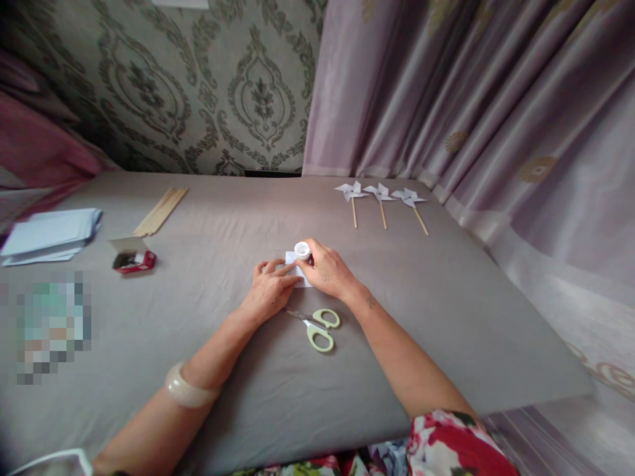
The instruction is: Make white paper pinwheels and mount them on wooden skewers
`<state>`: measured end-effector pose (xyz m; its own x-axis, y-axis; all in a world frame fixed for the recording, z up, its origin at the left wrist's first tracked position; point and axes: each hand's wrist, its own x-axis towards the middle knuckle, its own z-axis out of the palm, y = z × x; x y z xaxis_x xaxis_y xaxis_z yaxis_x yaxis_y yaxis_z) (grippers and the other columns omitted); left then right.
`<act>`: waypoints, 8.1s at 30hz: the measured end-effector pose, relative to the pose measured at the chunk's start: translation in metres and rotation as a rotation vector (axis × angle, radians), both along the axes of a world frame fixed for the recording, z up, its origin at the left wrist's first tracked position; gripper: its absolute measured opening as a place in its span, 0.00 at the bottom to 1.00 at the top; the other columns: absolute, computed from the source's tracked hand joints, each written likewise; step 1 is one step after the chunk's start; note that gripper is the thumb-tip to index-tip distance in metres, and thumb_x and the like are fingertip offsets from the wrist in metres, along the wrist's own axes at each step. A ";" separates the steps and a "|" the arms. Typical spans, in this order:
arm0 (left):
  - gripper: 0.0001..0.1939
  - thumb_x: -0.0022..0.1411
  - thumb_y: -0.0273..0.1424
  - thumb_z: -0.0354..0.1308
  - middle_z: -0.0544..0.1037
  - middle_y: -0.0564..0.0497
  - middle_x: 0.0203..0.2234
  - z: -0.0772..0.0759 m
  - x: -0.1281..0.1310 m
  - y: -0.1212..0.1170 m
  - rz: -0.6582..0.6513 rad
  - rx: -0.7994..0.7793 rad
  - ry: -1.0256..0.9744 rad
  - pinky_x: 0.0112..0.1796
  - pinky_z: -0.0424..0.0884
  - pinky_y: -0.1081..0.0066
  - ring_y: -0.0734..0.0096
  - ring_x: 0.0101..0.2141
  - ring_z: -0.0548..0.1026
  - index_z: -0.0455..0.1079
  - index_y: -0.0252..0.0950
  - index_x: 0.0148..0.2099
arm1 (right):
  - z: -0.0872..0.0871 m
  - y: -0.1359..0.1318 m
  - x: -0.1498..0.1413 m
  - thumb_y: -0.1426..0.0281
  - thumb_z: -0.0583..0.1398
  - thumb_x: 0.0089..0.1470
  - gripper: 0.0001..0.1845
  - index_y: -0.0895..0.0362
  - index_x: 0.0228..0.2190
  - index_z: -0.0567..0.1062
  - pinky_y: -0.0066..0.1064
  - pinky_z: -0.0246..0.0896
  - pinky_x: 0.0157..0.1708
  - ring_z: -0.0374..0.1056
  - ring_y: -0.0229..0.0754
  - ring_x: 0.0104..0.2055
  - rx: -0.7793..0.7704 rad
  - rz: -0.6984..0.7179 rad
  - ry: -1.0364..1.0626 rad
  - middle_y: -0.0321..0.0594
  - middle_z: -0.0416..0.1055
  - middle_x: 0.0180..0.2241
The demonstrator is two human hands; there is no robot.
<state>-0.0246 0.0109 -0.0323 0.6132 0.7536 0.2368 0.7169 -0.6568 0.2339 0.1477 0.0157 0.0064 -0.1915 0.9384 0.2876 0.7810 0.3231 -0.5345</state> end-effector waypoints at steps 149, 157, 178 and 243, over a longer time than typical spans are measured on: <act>0.19 0.61 0.25 0.50 0.69 0.48 0.56 -0.003 0.001 0.005 -0.024 -0.081 -0.030 0.52 0.54 0.44 0.50 0.56 0.61 0.75 0.52 0.47 | 0.008 -0.004 0.033 0.64 0.67 0.44 0.14 0.56 0.28 0.68 0.20 0.64 0.18 0.65 0.30 0.19 -0.117 -0.334 1.537 0.29 0.68 0.21; 0.11 0.59 0.38 0.57 0.79 0.48 0.37 0.012 0.000 0.009 0.231 -0.122 -0.798 0.47 0.64 0.64 0.66 0.41 0.74 0.76 0.39 0.40 | 0.001 -0.011 0.023 0.72 0.63 0.51 0.05 0.58 0.29 0.70 0.17 0.71 0.23 0.72 0.31 0.26 -0.600 -0.220 1.941 0.35 0.75 0.25; 0.15 0.51 0.42 0.63 0.76 0.52 0.27 0.026 0.007 -0.005 0.232 -0.372 -1.035 0.39 0.65 0.69 0.69 0.32 0.70 0.73 0.36 0.34 | -0.008 -0.039 -0.021 0.48 0.55 0.54 0.27 0.60 0.36 0.73 0.20 0.48 0.08 0.61 0.33 0.12 -0.792 -0.182 1.192 0.41 0.74 0.20; 0.16 0.52 0.41 0.57 0.76 0.45 0.33 0.023 -0.145 0.043 1.309 -0.086 -0.263 0.38 0.65 0.67 0.56 0.38 0.74 0.70 0.31 0.35 | -0.032 -0.039 0.028 0.72 0.60 0.53 0.09 0.55 0.38 0.76 0.36 0.54 0.44 0.65 0.45 0.45 -0.090 -0.093 -0.124 0.41 0.74 0.40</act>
